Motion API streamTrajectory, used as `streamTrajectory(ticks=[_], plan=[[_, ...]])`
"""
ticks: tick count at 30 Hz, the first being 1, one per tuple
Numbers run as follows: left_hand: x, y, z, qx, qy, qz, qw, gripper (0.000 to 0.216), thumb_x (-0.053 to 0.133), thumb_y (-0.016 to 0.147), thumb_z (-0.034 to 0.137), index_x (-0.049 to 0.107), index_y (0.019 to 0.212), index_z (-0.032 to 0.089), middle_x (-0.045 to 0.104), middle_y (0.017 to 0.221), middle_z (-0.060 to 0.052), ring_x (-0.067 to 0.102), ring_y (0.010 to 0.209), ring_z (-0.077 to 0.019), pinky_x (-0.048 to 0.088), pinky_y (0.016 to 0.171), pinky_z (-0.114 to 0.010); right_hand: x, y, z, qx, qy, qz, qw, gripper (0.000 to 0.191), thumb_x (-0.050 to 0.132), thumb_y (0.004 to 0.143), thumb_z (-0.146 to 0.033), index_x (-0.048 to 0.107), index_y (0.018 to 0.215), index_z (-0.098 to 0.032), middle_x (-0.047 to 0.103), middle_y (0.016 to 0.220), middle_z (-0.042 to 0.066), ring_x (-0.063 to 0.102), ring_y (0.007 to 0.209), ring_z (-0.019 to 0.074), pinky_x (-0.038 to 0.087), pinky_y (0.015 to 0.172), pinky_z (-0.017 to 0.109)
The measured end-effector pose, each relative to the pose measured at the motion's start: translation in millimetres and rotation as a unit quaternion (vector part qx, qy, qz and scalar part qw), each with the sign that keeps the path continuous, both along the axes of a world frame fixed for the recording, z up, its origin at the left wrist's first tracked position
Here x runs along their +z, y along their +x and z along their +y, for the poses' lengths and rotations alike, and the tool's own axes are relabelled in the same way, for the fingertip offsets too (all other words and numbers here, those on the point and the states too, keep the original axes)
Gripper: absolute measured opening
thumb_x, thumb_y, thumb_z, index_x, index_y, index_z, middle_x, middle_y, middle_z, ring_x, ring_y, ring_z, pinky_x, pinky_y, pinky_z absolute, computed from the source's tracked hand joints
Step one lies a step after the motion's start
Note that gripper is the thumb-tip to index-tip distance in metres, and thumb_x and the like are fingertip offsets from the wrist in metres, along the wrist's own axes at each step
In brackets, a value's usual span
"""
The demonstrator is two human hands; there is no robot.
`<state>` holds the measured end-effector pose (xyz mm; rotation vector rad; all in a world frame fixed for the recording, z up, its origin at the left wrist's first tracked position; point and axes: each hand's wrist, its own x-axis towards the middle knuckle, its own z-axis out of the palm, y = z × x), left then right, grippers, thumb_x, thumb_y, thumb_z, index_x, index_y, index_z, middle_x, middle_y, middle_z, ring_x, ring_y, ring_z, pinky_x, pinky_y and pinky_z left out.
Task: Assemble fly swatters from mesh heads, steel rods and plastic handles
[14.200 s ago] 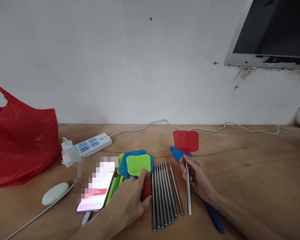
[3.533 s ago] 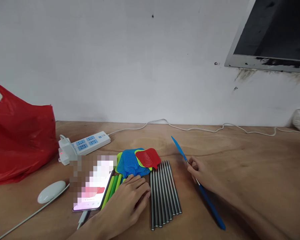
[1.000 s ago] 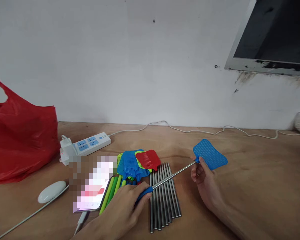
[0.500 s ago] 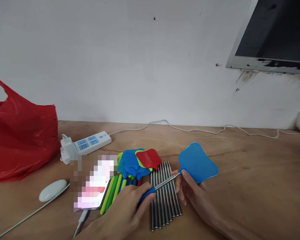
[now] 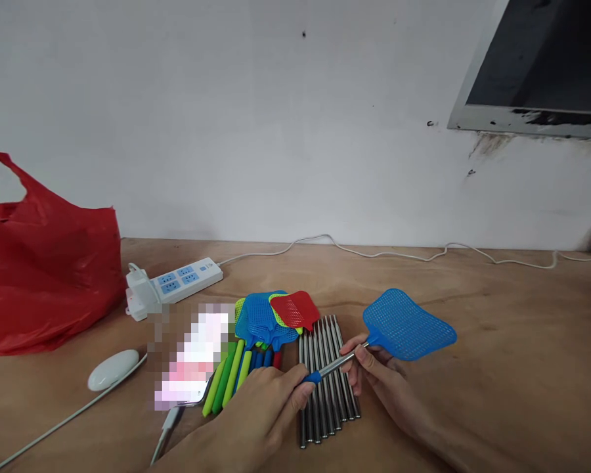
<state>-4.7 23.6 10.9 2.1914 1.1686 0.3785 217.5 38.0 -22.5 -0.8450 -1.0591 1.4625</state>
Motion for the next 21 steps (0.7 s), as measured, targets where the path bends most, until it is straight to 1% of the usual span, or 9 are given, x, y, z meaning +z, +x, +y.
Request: streamTrajectory(ticks=[2,5,7,9,11,14,16,18,21], plan=[[4.3,-2.1,1.5,0.019,-0.114,-0.088,0.989,0.050,0.028,0.097,0.065,0.050,0.080,0.023,0.054,0.077,0.000,0.052,0.074,-0.0187,0.039,0.069,-0.029,5.3,7.8,4.2,-0.023,-0.018,0.019,0.999,0.035,0.083,0.070,-0.051,0.074,0.076,-0.019,0.066,0.061,0.002,0.056,0.049,0.0126,0.048,0.046,0.024],[7.9,-10.0,5.1,0.058,-0.338,-0.162,0.925,0.055,0.039,0.086,0.078,0.042,0.077,0.024,0.041,0.066,0.006,0.032,0.053,-0.0111,0.028,0.051,-0.023,13.6,27.6,17.4,-0.137,-0.030,0.058,0.988,0.035,0.089,0.062,-0.048,0.074,0.075,-0.019,0.064,0.060,0.000,0.053,0.048,0.0100,0.045,0.042,0.020],[7.6,-14.6,7.2,0.066,-0.382,-0.175,0.905,0.056,0.041,0.085,0.079,0.042,0.079,0.024,0.037,0.062,0.009,0.021,0.049,-0.0095,0.022,0.048,-0.023,16.8,37.8,25.9,-0.204,-0.011,0.096,0.974,0.035,0.092,0.057,-0.044,0.072,0.070,-0.019,0.062,0.059,-0.002,0.052,0.048,0.0086,0.044,0.042,0.018],[6.3,-16.0,8.7,0.053,-0.295,-0.172,0.938,0.051,0.042,0.089,0.073,0.047,0.079,0.023,0.039,0.062,0.008,0.030,0.052,-0.0106,0.028,0.052,-0.023,16.0,39.7,30.3,-0.226,-0.014,0.103,0.969,0.036,0.090,0.060,-0.046,0.071,0.072,-0.018,0.056,0.054,-0.005,0.048,0.045,0.0074,0.041,0.040,0.017],[5.6,-14.7,10.3,0.050,-0.145,-0.155,0.976,0.044,0.044,0.094,0.063,0.052,0.079,0.022,0.046,0.068,0.004,0.043,0.063,-0.0135,0.035,0.061,-0.025,11.4,33.9,30.2,-0.215,-0.021,0.079,0.973,0.038,0.087,0.063,-0.050,0.069,0.071,-0.018,0.052,0.050,-0.005,0.045,0.043,0.0071,0.038,0.037,0.017],[6.6,-12.5,14.6,0.065,0.006,-0.135,0.989,0.039,0.046,0.097,0.050,0.053,0.073,0.021,0.050,0.075,0.003,0.048,0.072,-0.0157,0.038,0.068,-0.027,2.3,22.3,26.3,-0.182,-0.029,0.037,0.982,0.041,0.084,0.067,-0.054,0.068,0.070,-0.017,0.051,0.049,-0.005,0.045,0.041,0.0075,0.037,0.037,0.018],[7.1,-12.5,17.9,0.079,0.030,-0.144,0.986,0.033,0.047,0.097,0.046,0.056,0.077,0.021,0.049,0.071,0.004,0.048,0.069,-0.0154,0.039,0.066,-0.027,-1.6,19.1,24.5,-0.172,-0.032,0.024,0.984,0.042,0.083,0.067,-0.055,0.068,0.071,-0.016,0.050,0.048,-0.005,0.045,0.040,0.0076,0.037,0.036,0.019],[6.3,-13.3,20.1,0.098,0.033,-0.170,0.980,0.022,0.049,0.097,0.044,0.059,0.096,0.024,0.049,0.070,0.005,0.050,0.067,-0.0153,0.040,0.063,-0.026,-3.1,20.0,24.5,-0.170,-0.035,0.020,0.985,0.042,0.083,0.067,-0.055,0.067,0.070,-0.016,0.049,0.048,-0.005,0.045,0.040,0.0076,0.036,0.036,0.018],[1.8,-13.8,21.6,0.113,0.028,-0.204,0.972,0.026,0.051,0.096,0.042,0.053,0.118,0.027,0.051,0.070,0.007,0.053,0.064,-0.0141,0.042,0.059,-0.024,-3.6,23.6,25.9,-0.166,-0.038,0.018,0.985,0.041,0.083,0.068,-0.054,0.067,0.071,-0.016,0.049,0.048,-0.005,0.045,0.041,0.0076,0.035,0.036,0.019]])
